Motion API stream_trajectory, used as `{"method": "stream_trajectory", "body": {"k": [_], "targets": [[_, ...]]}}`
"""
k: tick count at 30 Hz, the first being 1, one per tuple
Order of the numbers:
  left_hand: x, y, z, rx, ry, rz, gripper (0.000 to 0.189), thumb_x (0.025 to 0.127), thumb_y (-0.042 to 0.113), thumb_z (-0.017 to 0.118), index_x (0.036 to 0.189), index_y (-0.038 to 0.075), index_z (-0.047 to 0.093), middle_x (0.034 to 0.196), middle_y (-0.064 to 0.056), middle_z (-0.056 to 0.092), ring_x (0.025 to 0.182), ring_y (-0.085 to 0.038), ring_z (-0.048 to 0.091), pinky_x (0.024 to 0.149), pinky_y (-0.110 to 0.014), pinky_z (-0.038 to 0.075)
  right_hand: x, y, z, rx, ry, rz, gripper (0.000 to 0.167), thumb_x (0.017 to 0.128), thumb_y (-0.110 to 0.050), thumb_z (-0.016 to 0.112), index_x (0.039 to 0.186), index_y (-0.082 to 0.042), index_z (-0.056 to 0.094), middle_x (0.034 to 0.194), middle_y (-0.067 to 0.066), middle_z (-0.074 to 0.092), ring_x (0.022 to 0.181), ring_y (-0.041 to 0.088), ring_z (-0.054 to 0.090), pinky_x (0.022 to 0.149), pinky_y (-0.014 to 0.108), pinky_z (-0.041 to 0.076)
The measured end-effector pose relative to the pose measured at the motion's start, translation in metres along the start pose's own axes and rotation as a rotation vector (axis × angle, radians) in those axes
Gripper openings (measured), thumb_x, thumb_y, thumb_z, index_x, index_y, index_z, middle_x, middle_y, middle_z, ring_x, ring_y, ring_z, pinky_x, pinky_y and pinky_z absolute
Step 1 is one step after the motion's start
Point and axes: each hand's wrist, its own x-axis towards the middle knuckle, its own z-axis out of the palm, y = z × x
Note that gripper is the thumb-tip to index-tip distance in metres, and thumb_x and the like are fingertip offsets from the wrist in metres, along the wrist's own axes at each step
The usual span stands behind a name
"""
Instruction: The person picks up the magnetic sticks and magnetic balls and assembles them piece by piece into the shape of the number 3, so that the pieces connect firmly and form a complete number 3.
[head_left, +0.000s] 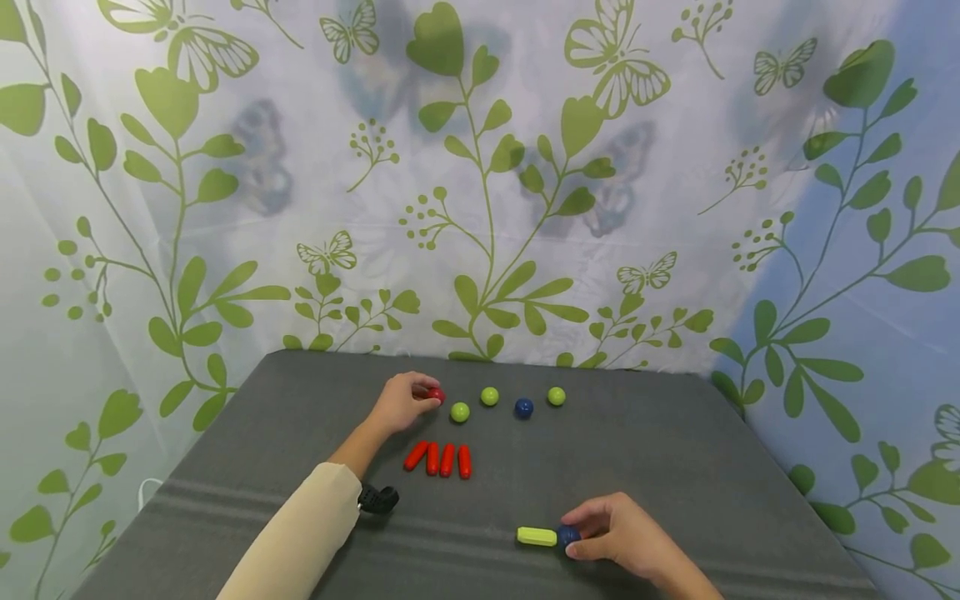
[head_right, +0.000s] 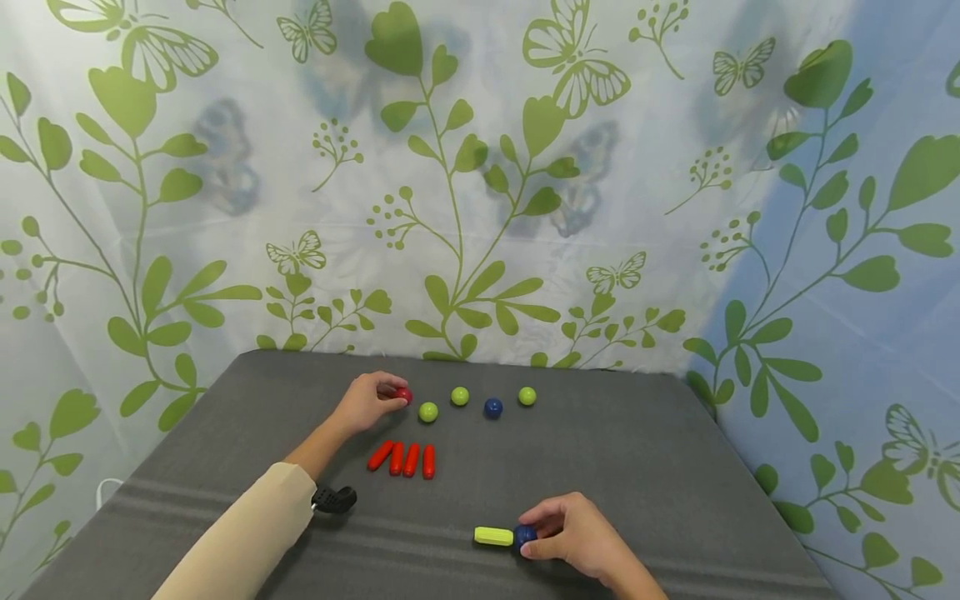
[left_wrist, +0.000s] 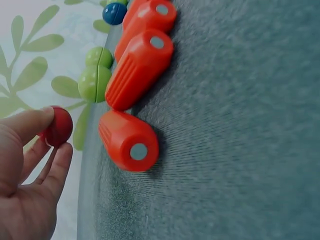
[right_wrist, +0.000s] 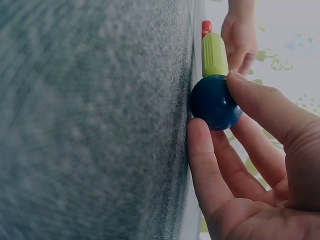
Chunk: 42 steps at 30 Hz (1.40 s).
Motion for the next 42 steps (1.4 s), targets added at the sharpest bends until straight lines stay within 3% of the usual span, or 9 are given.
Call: {"method": "stream_trajectory", "body": {"k": [4, 17, 28, 32, 36, 42], "targets": [[-0.008, 0.004, 0.000, -0.075, -0.028, 0.007, 0.027, 0.089, 0.015, 0.080, 0.115, 0.013, 0.075, 0.109, -0.006, 0.075, 0.100, -0.021, 0.071, 0.079, -0.036, 0.059, 0.001, 0.001, 0.000, 0.009, -0.005, 0.001, 0.037, 0.079, -0.017, 0.089, 0.110, -0.002, 0.077, 0.098, 0.009, 0.077, 0.086, 0.020, 0.069, 0.066, 0.027, 0.056], [-0.038, 0.016, 0.004, -0.255, -0.147, 0.033, 0.029, 0.090, 0.013, 0.079, 0.118, 0.008, 0.073, 0.112, -0.011, 0.075, 0.103, -0.025, 0.071, 0.085, -0.035, 0.061, 0.003, 0.004, 0.000, 0.012, -0.013, -0.003, 0.039, 0.079, -0.020, 0.089, 0.111, -0.001, 0.077, 0.096, 0.010, 0.078, 0.084, 0.017, 0.070, 0.065, 0.026, 0.055], [-0.072, 0.033, 0.016, -0.223, -0.290, 0.154, 0.034, 0.092, 0.014, 0.077, 0.123, 0.002, 0.071, 0.115, -0.010, 0.069, 0.102, -0.021, 0.067, 0.086, -0.024, 0.056, 0.004, 0.001, 0.000, 0.032, -0.016, -0.031, 0.038, 0.080, -0.018, 0.088, 0.111, 0.001, 0.076, 0.097, 0.014, 0.077, 0.083, 0.016, 0.070, 0.064, 0.026, 0.055], [-0.084, 0.041, 0.023, -0.231, -0.339, 0.152, 0.031, 0.090, 0.013, 0.079, 0.120, 0.004, 0.073, 0.115, -0.007, 0.068, 0.102, -0.019, 0.066, 0.085, -0.023, 0.056, 0.004, 0.000, 0.000, 0.021, -0.019, -0.035, 0.038, 0.081, -0.018, 0.088, 0.112, 0.001, 0.076, 0.099, 0.014, 0.077, 0.084, 0.016, 0.070, 0.065, 0.026, 0.055], [-0.095, 0.049, 0.031, -0.298, -0.398, 0.130, 0.028, 0.089, 0.008, 0.079, 0.116, 0.003, 0.073, 0.114, -0.009, 0.070, 0.100, -0.020, 0.068, 0.085, -0.023, 0.058, 0.005, -0.001, 0.000, 0.012, -0.020, -0.041, 0.038, 0.081, -0.018, 0.087, 0.112, 0.000, 0.076, 0.100, 0.014, 0.077, 0.086, 0.015, 0.071, 0.067, 0.025, 0.056], [-0.106, 0.058, 0.040, -0.320, -0.466, 0.065, 0.026, 0.088, 0.006, 0.080, 0.113, 0.006, 0.073, 0.106, -0.006, 0.073, 0.093, -0.019, 0.070, 0.083, -0.025, 0.059, 0.007, -0.001, -0.001, 0.010, -0.022, -0.043, 0.038, 0.081, -0.018, 0.087, 0.112, 0.000, 0.076, 0.100, 0.014, 0.077, 0.086, 0.017, 0.071, 0.068, 0.025, 0.056]]}}
